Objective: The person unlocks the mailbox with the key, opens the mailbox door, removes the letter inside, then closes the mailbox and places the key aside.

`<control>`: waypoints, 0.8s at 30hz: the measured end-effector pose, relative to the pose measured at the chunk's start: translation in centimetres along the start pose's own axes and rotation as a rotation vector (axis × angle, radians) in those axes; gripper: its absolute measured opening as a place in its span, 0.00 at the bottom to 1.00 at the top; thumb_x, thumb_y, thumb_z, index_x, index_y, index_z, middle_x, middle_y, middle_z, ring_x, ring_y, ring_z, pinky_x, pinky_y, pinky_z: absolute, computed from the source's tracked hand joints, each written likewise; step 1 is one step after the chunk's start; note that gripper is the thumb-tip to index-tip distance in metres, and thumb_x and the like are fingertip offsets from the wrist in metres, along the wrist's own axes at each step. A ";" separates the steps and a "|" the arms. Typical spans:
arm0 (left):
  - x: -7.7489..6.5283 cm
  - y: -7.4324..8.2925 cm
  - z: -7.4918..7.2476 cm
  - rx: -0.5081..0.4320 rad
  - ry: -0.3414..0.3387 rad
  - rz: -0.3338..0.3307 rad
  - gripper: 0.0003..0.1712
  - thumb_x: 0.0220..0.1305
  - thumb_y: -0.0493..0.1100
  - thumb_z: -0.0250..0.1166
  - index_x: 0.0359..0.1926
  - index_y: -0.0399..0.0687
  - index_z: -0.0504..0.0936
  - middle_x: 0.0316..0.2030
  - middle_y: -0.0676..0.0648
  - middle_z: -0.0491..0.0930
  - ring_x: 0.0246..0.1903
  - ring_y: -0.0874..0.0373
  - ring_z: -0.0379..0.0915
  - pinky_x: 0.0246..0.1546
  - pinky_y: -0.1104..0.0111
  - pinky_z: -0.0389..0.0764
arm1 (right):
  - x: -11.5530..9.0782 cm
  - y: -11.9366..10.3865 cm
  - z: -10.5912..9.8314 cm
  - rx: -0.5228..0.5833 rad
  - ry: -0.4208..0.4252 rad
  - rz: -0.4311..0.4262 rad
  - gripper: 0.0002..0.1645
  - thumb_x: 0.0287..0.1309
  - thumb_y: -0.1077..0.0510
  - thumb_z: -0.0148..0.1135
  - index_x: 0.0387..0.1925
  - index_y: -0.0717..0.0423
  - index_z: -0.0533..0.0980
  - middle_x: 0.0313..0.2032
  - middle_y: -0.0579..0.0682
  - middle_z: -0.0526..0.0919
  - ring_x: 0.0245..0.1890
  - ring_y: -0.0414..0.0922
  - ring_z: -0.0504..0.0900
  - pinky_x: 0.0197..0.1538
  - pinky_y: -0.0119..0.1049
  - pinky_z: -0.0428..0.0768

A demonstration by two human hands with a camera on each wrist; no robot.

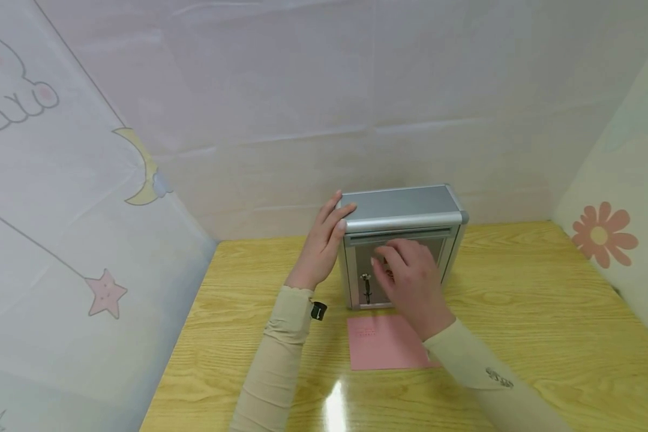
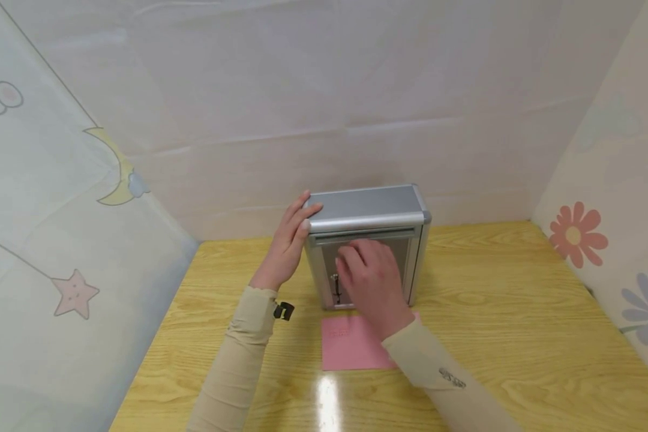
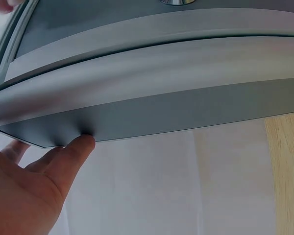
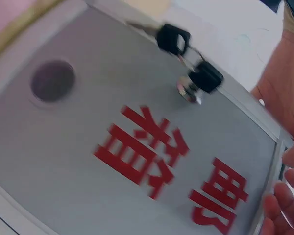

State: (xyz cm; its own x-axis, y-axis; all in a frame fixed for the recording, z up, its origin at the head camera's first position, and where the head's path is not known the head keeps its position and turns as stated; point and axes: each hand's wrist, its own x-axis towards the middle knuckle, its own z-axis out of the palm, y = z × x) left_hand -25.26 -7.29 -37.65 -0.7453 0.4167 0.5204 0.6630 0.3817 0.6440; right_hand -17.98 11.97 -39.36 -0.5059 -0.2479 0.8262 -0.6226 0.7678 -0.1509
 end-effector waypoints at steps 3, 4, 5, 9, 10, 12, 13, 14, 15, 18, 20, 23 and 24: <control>0.0 0.0 0.0 0.000 0.001 0.002 0.27 0.76 0.59 0.37 0.69 0.60 0.65 0.74 0.51 0.46 0.71 0.61 0.42 0.63 0.52 0.60 | -1.2 0.0 0.3 -0.014 -0.096 0.043 0.10 0.58 0.57 0.62 0.36 0.61 0.79 0.33 0.53 0.79 0.32 0.51 0.77 0.34 0.45 0.74; 0.0 0.0 0.0 0.000 0.000 0.003 0.28 0.76 0.59 0.37 0.69 0.60 0.65 0.74 0.51 0.46 0.71 0.61 0.42 0.63 0.52 0.59 | -1.7 0.0 0.5 -0.020 -0.132 0.061 0.10 0.59 0.56 0.61 0.37 0.60 0.79 0.33 0.52 0.80 0.32 0.51 0.77 0.35 0.45 0.75; 0.0 0.0 0.0 0.001 0.000 0.003 0.28 0.76 0.59 0.37 0.70 0.59 0.65 0.74 0.51 0.46 0.71 0.61 0.42 0.63 0.52 0.59 | -2.2 0.0 0.7 -0.024 -0.165 0.081 0.11 0.60 0.55 0.60 0.37 0.60 0.79 0.33 0.52 0.80 0.32 0.51 0.77 0.36 0.45 0.75; 0.0 0.0 0.0 -0.002 -0.002 0.001 0.28 0.76 0.59 0.37 0.70 0.60 0.65 0.74 0.51 0.45 0.71 0.61 0.41 0.63 0.52 0.59 | -3.8 -0.2 1.5 -0.019 -0.277 0.180 0.15 0.62 0.51 0.58 0.37 0.60 0.80 0.34 0.52 0.81 0.35 0.52 0.78 0.41 0.48 0.76; 0.0 0.0 0.1 -0.002 -0.001 0.000 0.28 0.76 0.59 0.37 0.70 0.60 0.65 0.74 0.51 0.45 0.71 0.61 0.42 0.63 0.52 0.60 | -4.1 -0.3 1.6 -0.013 -0.300 0.206 0.15 0.63 0.51 0.57 0.37 0.59 0.80 0.34 0.52 0.81 0.35 0.51 0.78 0.42 0.48 0.76; 0.0 0.0 0.1 -0.003 0.001 0.000 0.28 0.76 0.59 0.37 0.70 0.60 0.65 0.74 0.52 0.45 0.71 0.61 0.42 0.63 0.52 0.60 | -4.6 -0.5 2.0 0.004 -0.341 0.254 0.17 0.65 0.50 0.55 0.36 0.59 0.81 0.34 0.51 0.81 0.35 0.51 0.78 0.43 0.48 0.76; 0.0 0.0 0.1 -0.003 0.002 -0.001 0.28 0.76 0.59 0.37 0.70 0.60 0.65 0.74 0.52 0.45 0.71 0.61 0.42 0.63 0.52 0.60 | -4.8 -0.6 2.2 0.015 -0.355 0.274 0.17 0.66 0.49 0.54 0.36 0.58 0.81 0.34 0.51 0.82 0.35 0.51 0.78 0.43 0.48 0.76; 0.0 0.0 0.1 -0.002 0.003 -0.001 0.28 0.76 0.59 0.37 0.69 0.60 0.65 0.74 0.53 0.45 0.71 0.61 0.42 0.63 0.52 0.60 | -5.0 -0.7 2.3 0.025 -0.369 0.291 0.18 0.66 0.49 0.54 0.35 0.58 0.81 0.33 0.51 0.82 0.35 0.50 0.78 0.43 0.48 0.76; 0.0 0.0 0.0 -0.002 0.003 -0.001 0.28 0.76 0.59 0.37 0.69 0.60 0.65 0.74 0.53 0.45 0.71 0.61 0.43 0.63 0.52 0.60 | -5.1 -0.7 2.5 0.034 -0.380 0.306 0.18 0.67 0.49 0.54 0.35 0.58 0.81 0.33 0.50 0.81 0.34 0.50 0.78 0.42 0.48 0.76; 0.0 0.0 0.0 -0.002 0.002 0.000 0.28 0.76 0.60 0.37 0.69 0.60 0.65 0.74 0.54 0.45 0.71 0.61 0.43 0.63 0.52 0.60 | -5.3 -0.9 3.0 0.063 -0.402 0.350 0.18 0.68 0.49 0.53 0.34 0.58 0.81 0.31 0.49 0.81 0.33 0.49 0.78 0.41 0.49 0.76; 0.0 0.1 0.0 -0.003 0.003 0.001 0.28 0.76 0.59 0.37 0.69 0.60 0.65 0.74 0.54 0.45 0.71 0.61 0.43 0.63 0.52 0.60 | -5.4 -1.0 3.3 0.080 -0.412 0.373 0.18 0.69 0.49 0.52 0.33 0.57 0.81 0.30 0.49 0.80 0.32 0.48 0.78 0.41 0.49 0.76; 0.0 0.1 0.0 -0.003 0.004 0.001 0.27 0.76 0.59 0.37 0.69 0.60 0.65 0.74 0.55 0.45 0.71 0.61 0.43 0.63 0.52 0.60 | -5.4 -1.1 3.6 0.102 -0.424 0.408 0.18 0.69 0.49 0.52 0.34 0.57 0.81 0.30 0.48 0.80 0.33 0.48 0.78 0.42 0.48 0.76; 0.0 0.0 0.0 -0.003 0.004 0.001 0.27 0.76 0.59 0.37 0.69 0.60 0.65 0.74 0.55 0.45 0.71 0.61 0.43 0.63 0.52 0.60 | -5.4 -1.1 3.7 0.109 -0.428 0.418 0.18 0.69 0.49 0.52 0.34 0.57 0.81 0.31 0.48 0.80 0.34 0.48 0.78 0.43 0.48 0.76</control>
State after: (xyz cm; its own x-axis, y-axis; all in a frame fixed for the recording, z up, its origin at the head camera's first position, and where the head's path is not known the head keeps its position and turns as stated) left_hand -25.20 -7.29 -37.65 -0.7452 0.4134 0.5233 0.6633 0.3786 0.6455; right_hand -16.73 10.29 -45.66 -0.9020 -0.1709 0.3965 -0.3651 0.7922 -0.4891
